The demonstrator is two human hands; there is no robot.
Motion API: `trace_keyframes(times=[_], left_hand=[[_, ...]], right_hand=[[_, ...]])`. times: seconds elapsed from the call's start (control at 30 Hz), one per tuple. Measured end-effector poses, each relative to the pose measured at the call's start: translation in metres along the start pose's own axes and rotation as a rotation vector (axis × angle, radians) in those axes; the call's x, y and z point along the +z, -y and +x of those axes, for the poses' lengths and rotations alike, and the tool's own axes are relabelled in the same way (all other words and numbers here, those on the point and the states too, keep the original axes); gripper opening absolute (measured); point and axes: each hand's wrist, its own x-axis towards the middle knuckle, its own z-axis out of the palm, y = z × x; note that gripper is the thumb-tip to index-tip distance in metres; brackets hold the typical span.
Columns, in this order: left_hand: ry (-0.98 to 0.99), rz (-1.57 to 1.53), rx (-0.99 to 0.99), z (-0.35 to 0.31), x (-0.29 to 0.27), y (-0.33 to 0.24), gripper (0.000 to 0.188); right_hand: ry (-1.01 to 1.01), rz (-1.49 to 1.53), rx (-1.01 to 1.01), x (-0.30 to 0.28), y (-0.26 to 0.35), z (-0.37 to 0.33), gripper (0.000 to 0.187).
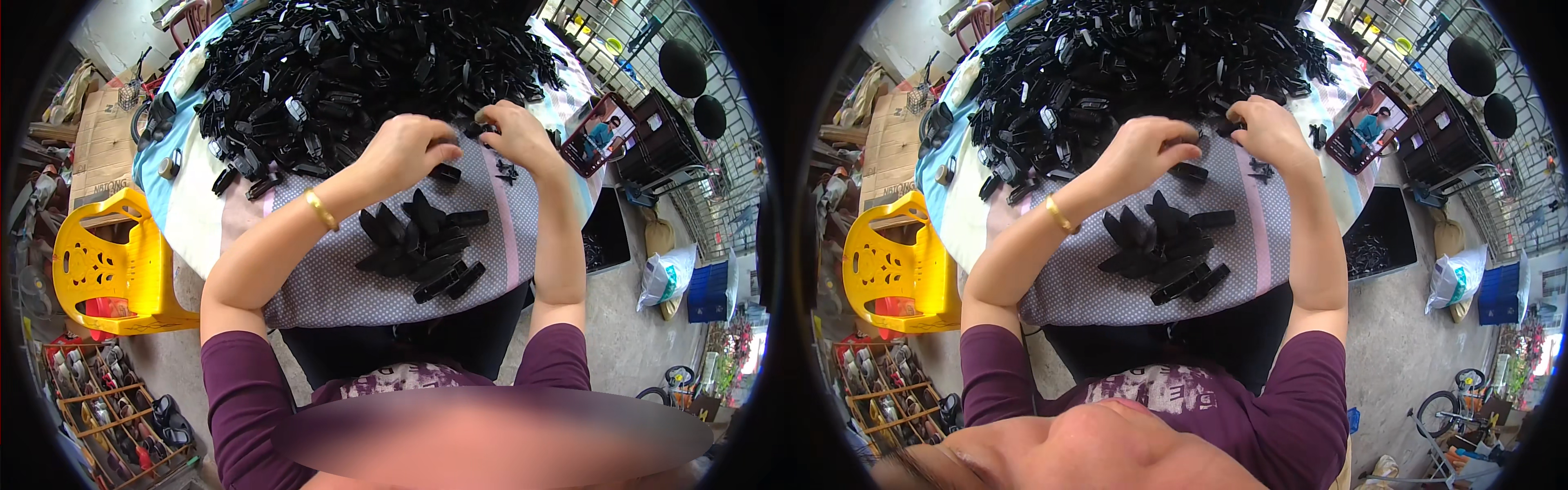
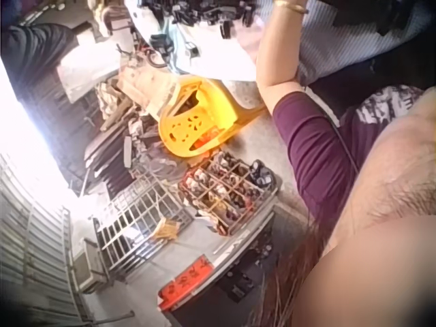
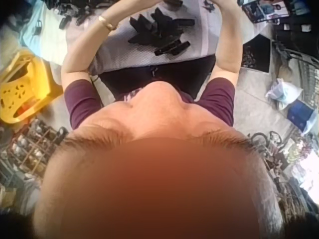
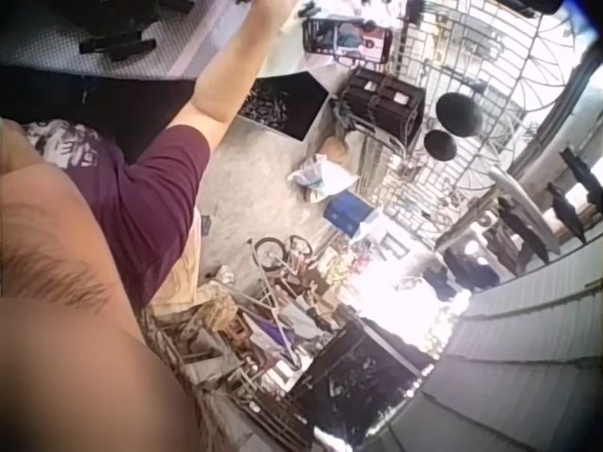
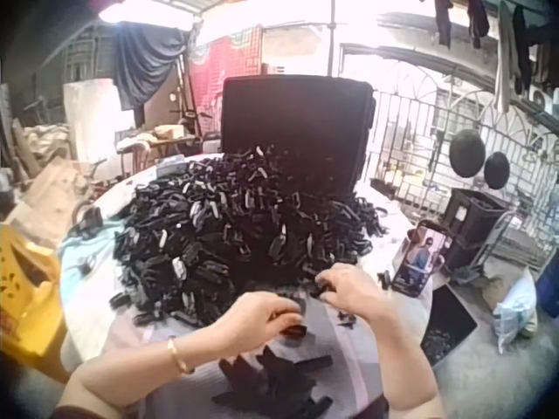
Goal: Inspecting and sorting small black plastic hardware components from a large pile on a table.
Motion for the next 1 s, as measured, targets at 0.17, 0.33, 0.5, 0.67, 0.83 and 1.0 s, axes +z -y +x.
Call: trace_keyframes(times=[0.17, 0.33, 0.5, 0.67, 0.83, 1.0], left_hand=[[0.067, 0.476, -0.030, 0.021, 0.032, 0.017, 0.032], [-0.052, 0.310, -0.006, 0.015, 0.025, 0.023, 0.026], [-0.133, -0.099, -0.134, -0.008, -0.011, 0.018, 0.033], [-0.225, -0.689, -0.160, -0.027, -0.017, 0.015, 0.041], [-0.279, -0.936, -0.228, -0.032, -0.020, 0.020, 0.042], [-0.349, -0.938, -0.201, -0.033, -0.020, 0.025, 0.043]], right_hand=[[0.255, -0.081, 0.184, -0.022, -0.004, -0.008, 0.030], [0.293, -0.117, 0.100, -0.009, 0.003, 0.000, 0.026], [0.057, 1.022, -0.072, -0.002, 0.035, -0.002, 0.024], [-0.025, 1.288, -0.034, 0.018, 0.067, -0.007, 0.023], [-0.080, 1.336, -0.029, 0.022, 0.076, -0.008, 0.029], [-0.013, 1.327, -0.006, 0.027, 0.081, -0.010, 0.037]])
